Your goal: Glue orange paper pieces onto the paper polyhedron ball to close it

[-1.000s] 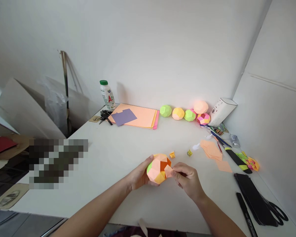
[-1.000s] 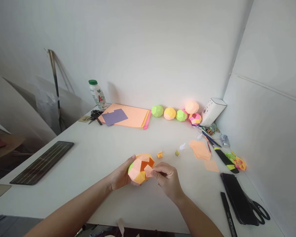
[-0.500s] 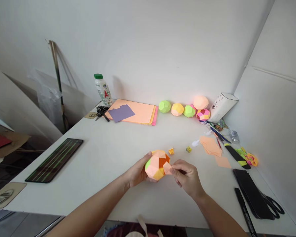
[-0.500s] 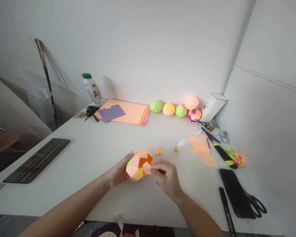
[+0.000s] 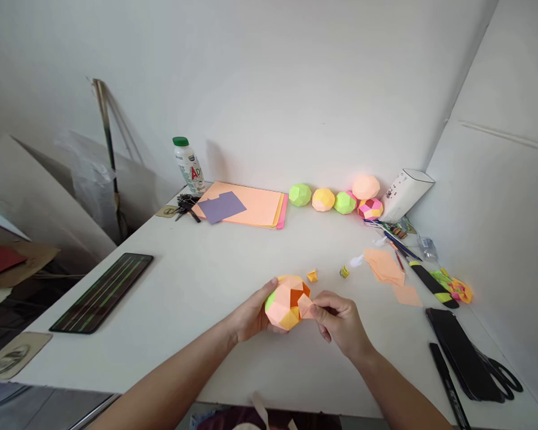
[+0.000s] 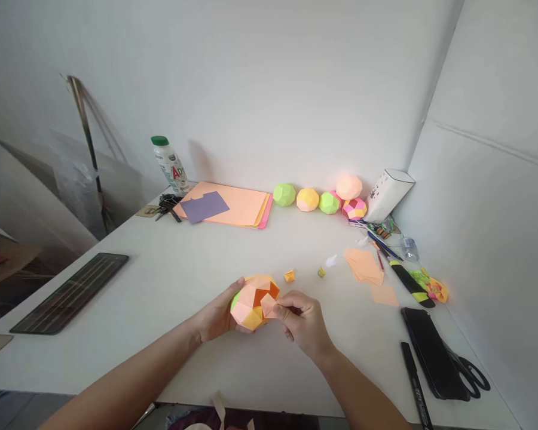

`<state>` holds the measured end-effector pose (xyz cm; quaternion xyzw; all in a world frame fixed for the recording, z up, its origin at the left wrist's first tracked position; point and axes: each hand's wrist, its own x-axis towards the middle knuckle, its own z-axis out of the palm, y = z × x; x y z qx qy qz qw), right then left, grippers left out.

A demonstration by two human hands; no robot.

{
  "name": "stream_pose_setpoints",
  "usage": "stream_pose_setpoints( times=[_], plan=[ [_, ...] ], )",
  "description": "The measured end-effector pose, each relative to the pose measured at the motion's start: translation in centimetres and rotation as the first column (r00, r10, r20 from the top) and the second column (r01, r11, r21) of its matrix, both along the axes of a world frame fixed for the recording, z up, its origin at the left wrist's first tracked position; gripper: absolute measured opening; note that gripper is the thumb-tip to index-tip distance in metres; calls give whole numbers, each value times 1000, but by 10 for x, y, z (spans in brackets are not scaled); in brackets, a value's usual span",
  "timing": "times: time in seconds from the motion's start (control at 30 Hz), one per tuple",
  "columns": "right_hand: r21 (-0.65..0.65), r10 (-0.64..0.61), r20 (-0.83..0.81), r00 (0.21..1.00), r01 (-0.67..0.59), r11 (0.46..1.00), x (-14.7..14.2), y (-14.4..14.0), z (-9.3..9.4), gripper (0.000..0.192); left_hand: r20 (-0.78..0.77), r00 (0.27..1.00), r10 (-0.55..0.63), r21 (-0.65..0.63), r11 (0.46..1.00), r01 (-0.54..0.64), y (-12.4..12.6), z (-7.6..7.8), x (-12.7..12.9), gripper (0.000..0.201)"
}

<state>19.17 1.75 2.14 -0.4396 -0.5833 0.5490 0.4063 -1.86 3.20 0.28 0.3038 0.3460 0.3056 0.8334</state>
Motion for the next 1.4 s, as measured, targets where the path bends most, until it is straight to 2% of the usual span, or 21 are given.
stream_pose_setpoints(
  times=[0.1,0.27,0.37,0.47,0.57,0.7,0.8,0.9,1.03,1.17,1.3,1.4],
  plan=[
    [23,6,2,1000,-6,1000,0,1,0,20,1,1000,-4,1,1000,4,-1,1,0,66],
    [146,6,44,999,-12,989,-1,0,6,20,1,1000,-3,-15,1000,3,-1,3,0,66],
    [144,18,57,998,-26,989,-1,-1,9,18,4,1000,-6,-24,1000,6,-1,3,0,66],
    [43,9,28,1000,-10,999,0,0,9,16,23,1000,-11,-12,1000,11,-1,2,0,66],
    [-124,-6,-70,998,-3,992,2,4,7,23,46,999,9,3,1000,-9,-2,2,0,66],
    [-363,-52,-217,975,-31,931,6,8,4,34,60,997,46,15,999,-47,-2,2,0,64],
    [-446,-71,-240,968,-45,894,7,10,3,36,55,997,54,20,998,-55,-2,2,0,63],
    [-404,-47,-226,973,-50,913,7,8,2,32,55,998,43,44,998,-46,-2,2,0,64],
    [-233,-17,-138,990,-16,972,6,5,4,28,57,998,16,56,998,-19,-2,2,0,64],
    [-119,-11,-59,998,4,993,7,3,8,25,51,998,19,49,999,-21,-1,0,-1,65],
    [-104,-2,-23,1000,-1,995,9,4,8,23,62,998,29,21,999,-31,-1,-1,0,63],
    [-170,6,-45,999,-14,985,10,6,6,25,132,990,51,-1,999,-52,-1,0,1,66]
  ],
)
